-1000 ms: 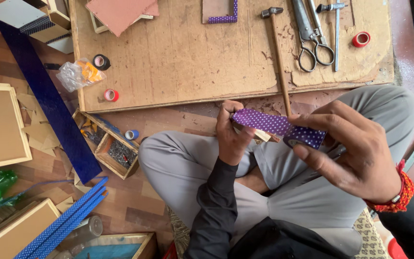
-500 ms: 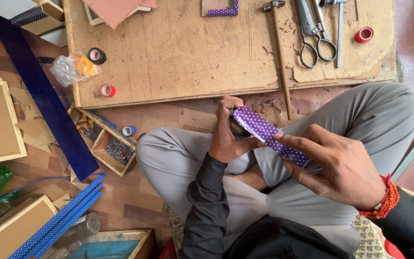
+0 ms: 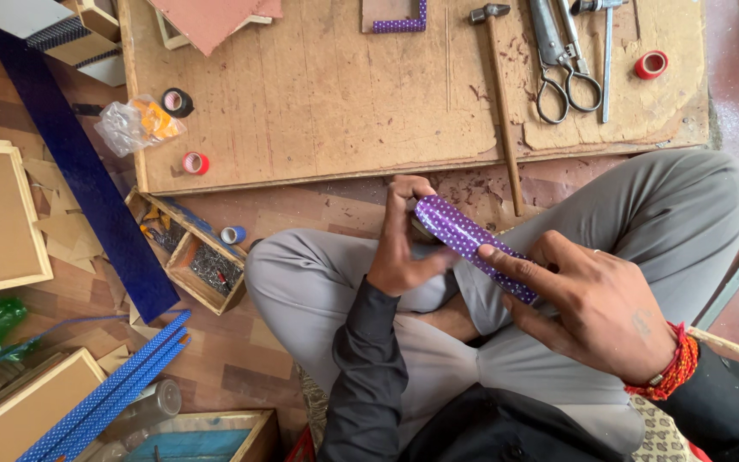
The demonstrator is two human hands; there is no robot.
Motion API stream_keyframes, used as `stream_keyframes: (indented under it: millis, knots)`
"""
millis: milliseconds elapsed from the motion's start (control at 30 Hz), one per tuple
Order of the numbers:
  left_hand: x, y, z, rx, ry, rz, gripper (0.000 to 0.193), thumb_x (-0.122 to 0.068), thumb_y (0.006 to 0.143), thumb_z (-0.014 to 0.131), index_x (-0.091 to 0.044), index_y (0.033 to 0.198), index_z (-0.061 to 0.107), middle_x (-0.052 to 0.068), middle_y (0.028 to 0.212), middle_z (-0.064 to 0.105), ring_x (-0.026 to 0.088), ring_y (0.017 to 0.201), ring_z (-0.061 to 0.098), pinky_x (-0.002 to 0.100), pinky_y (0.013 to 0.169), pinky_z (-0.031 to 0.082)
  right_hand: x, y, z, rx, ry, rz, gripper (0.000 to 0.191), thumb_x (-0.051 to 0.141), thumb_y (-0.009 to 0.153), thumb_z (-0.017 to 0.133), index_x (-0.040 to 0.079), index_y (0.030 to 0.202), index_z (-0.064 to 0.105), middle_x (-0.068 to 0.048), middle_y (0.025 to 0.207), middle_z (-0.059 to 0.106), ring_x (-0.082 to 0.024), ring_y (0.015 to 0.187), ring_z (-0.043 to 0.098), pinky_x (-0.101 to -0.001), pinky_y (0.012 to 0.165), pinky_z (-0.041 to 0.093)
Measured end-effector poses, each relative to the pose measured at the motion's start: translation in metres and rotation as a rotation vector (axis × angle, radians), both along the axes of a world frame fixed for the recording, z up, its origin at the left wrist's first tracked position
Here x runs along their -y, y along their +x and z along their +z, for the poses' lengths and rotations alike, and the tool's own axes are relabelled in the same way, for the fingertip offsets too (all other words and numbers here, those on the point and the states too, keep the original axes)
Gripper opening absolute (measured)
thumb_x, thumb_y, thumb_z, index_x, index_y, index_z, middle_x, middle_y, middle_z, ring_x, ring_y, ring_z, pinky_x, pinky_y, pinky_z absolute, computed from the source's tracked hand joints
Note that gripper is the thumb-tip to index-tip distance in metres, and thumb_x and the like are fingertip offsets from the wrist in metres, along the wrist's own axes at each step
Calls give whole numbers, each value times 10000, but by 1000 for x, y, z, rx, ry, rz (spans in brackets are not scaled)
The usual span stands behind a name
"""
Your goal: The person wraps a purple polka-dotted ribbon around the edges of rectangular boards. They align the ribbon along the edges, fold it at corners, and secure it with tape. The person handles multiple boards one at a time, placing finished pieces on the table.
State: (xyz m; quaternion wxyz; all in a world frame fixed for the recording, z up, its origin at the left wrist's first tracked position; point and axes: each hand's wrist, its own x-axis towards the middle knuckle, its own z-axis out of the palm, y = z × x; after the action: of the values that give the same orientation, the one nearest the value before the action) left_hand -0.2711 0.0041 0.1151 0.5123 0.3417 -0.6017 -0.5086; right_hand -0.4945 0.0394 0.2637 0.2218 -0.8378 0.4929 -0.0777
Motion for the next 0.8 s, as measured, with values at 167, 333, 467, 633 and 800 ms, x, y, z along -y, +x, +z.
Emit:
stream_keyframes:
  millis: [167, 333, 467, 633, 800]
  knots:
    - [-14, -24, 43, -132, 162, 130, 795, -256, 874, 785, -36, 1504, 353, 134, 1519, 434, 246, 1467, 414, 401, 1268, 338, -4, 5, -3, 10, -107, -5, 647, 276, 721, 774, 241, 1351, 628, -82, 761, 492, -253, 632, 577, -397, 525, 473]
    - [-16, -36, 62, 55, 218, 313, 701, -294, 910, 794, 2, 1458, 472, 184, 1459, 550, 280, 1388, 534, 411, 1204, 432, -5, 9, -5, 21, -136, -7, 633, 249, 732, 757, 216, 1352, 633, -68, 757, 512, -256, 634, 576, -394, 547, 480]
    - [-11, -21, 65, 156, 211, 275, 518, -341, 987, 704, 15, 1353, 615, 160, 1328, 703, 232, 1247, 675, 357, 1097, 515, -9, 7, -5, 48, -102, -56, 590, 241, 766, 760, 221, 1345, 645, -69, 772, 522, -247, 599, 563, -391, 553, 486]
    - [1, -8, 51, 13, 281, 172, 523, -456, 1106, 509, -8, 1298, 698, 133, 1241, 767, 202, 1174, 726, 329, 1055, 553, -13, 7, -9, 58, -78, -88, 589, 235, 760, 769, 233, 1337, 651, -76, 773, 522, -252, 583, 563, -394, 532, 477]
    - [1, -18, 21, -142, 90, 124, 571, -487, 1028, 602, -17, 1352, 583, 121, 1336, 628, 182, 1230, 602, 323, 1076, 492, -11, 8, -7, 75, -62, -152, 568, 196, 770, 758, 227, 1328, 661, -73, 838, 559, -246, 589, 584, -389, 530, 478]
